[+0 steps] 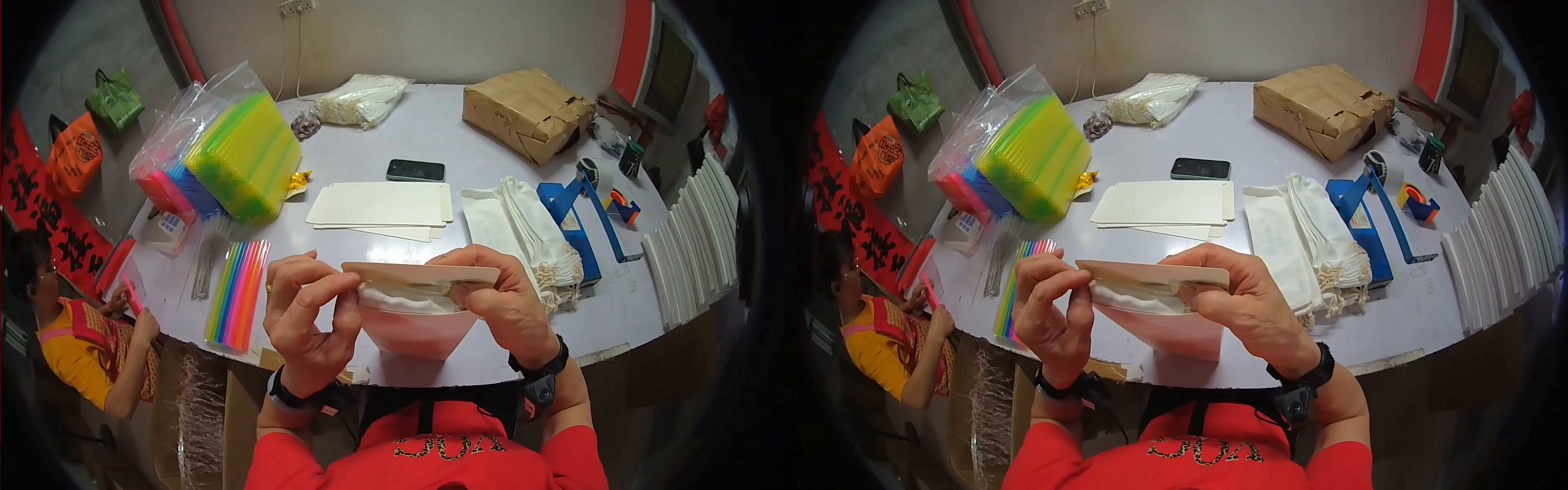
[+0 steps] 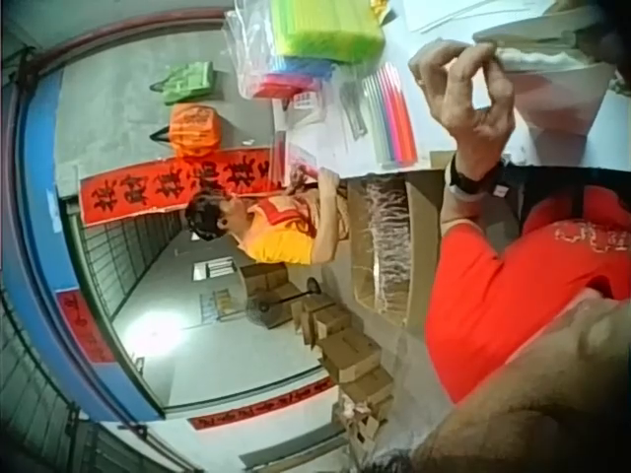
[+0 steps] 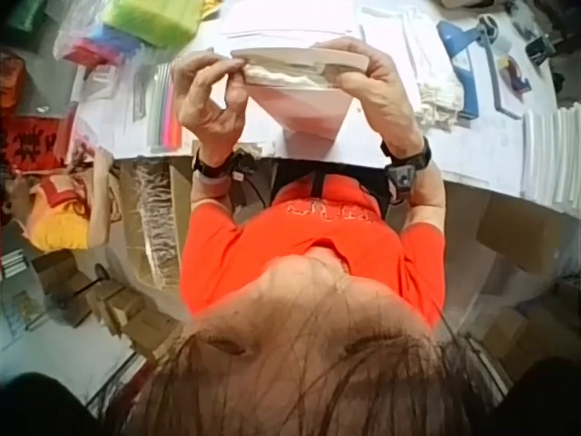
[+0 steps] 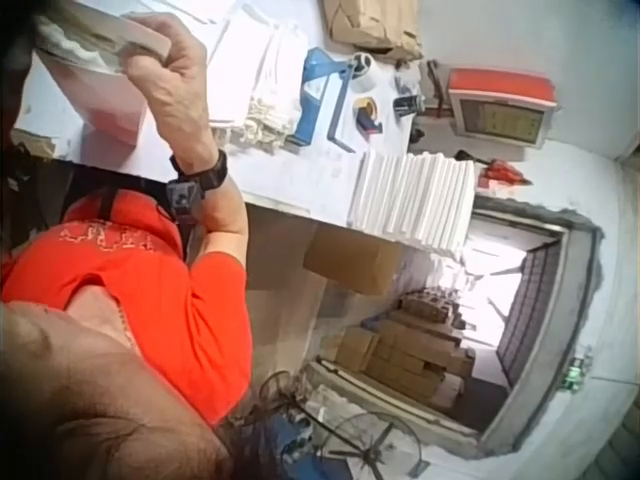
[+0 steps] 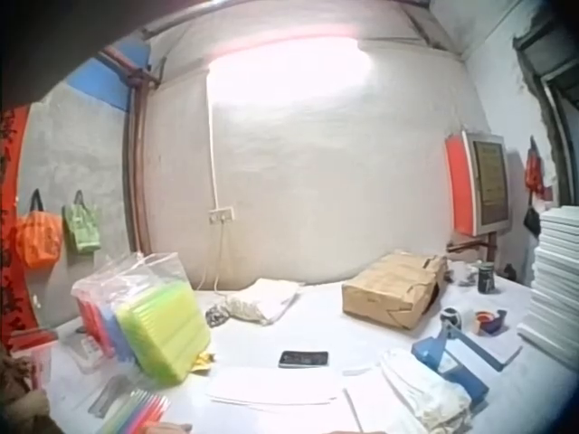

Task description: The person takes a white box from a stack, folds it into shape, and inserts a white cloth bag and a bundle of colorful straws into the box. They then fold the top flap of the box closed and place the finished box onto a separate stack.

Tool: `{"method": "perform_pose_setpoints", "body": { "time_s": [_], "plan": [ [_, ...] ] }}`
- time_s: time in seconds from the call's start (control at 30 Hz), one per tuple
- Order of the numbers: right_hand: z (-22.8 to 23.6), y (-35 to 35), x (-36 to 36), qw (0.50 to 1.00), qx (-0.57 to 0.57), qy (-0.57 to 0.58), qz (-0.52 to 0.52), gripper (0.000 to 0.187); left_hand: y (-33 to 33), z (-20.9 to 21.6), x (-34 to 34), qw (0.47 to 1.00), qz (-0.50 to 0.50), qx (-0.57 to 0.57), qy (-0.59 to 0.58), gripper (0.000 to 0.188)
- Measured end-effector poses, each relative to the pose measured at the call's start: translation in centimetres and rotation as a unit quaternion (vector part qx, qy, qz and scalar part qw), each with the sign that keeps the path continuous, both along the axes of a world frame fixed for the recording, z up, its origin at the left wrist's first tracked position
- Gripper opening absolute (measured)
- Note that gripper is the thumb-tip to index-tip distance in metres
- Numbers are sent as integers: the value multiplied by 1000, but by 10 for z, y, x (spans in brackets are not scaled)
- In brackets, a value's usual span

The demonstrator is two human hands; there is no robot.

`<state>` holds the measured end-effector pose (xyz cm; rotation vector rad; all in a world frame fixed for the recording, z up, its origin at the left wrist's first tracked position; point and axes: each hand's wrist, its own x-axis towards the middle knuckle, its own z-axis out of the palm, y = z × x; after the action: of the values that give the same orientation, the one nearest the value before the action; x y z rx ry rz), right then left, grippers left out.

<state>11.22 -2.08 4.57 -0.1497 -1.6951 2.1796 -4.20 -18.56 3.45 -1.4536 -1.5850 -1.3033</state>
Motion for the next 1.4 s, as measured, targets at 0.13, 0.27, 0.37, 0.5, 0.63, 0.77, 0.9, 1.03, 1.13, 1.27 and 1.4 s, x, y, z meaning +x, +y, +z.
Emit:
{"method": "perform_pose_setpoints", "body": {
  "time_s": [0.13, 0.27, 0.37, 0.5, 0.63, 0.77, 0.9, 1.03, 1.13, 1.27, 1.4],
  "plan": [
    [-4, 1, -2, 1000, -12, 21, -14, 36, -2, -5, 0, 999, -9, -5, -42, 25],
    [1, 7, -8, 999, 29, 31, 6, 35, 8, -20, 4, 980, -96, 51, -165, 20],
    [2, 13, -11, 999, 31, 11, 8, 35, 16, -31, -1, 973, -84, 117, -179, 18],
    [2, 17, -13, 999, 35, 15, 19, 37, 9, -24, -11, 1000, -15, 25, -8, 22],
    [1, 18, -12, 999, 43, 20, 17, 38, 5, -16, -20, 997, -47, -17, 52, 23],
    [3, 16, -13, 998, 52, 17, 11, 40, 6, -31, -13, 997, -62, 17, -47, 29],
    [0, 19, -15, 998, 61, 21, -3, 40, 38, -33, 14, 893, -177, 262, -319, 37],
    [-1, 20, -14, 998, 59, 25, -3, 38, 34, -51, 10, 878, -212, 221, -367, 39],
    [1, 20, -14, 998, 59, 27, 0, 38, 35, -55, 12, 907, -174, 217, -317, 34],
    [0, 19, -15, 997, 75, 31, -8, 35, 30, -58, 1, 957, -114, 161, -211, 31],
    [-11, 25, -19, 974, 198, 101, -37, 26, 20, -46, -14, 980, -110, 97, -132, 28]
  ]
}}
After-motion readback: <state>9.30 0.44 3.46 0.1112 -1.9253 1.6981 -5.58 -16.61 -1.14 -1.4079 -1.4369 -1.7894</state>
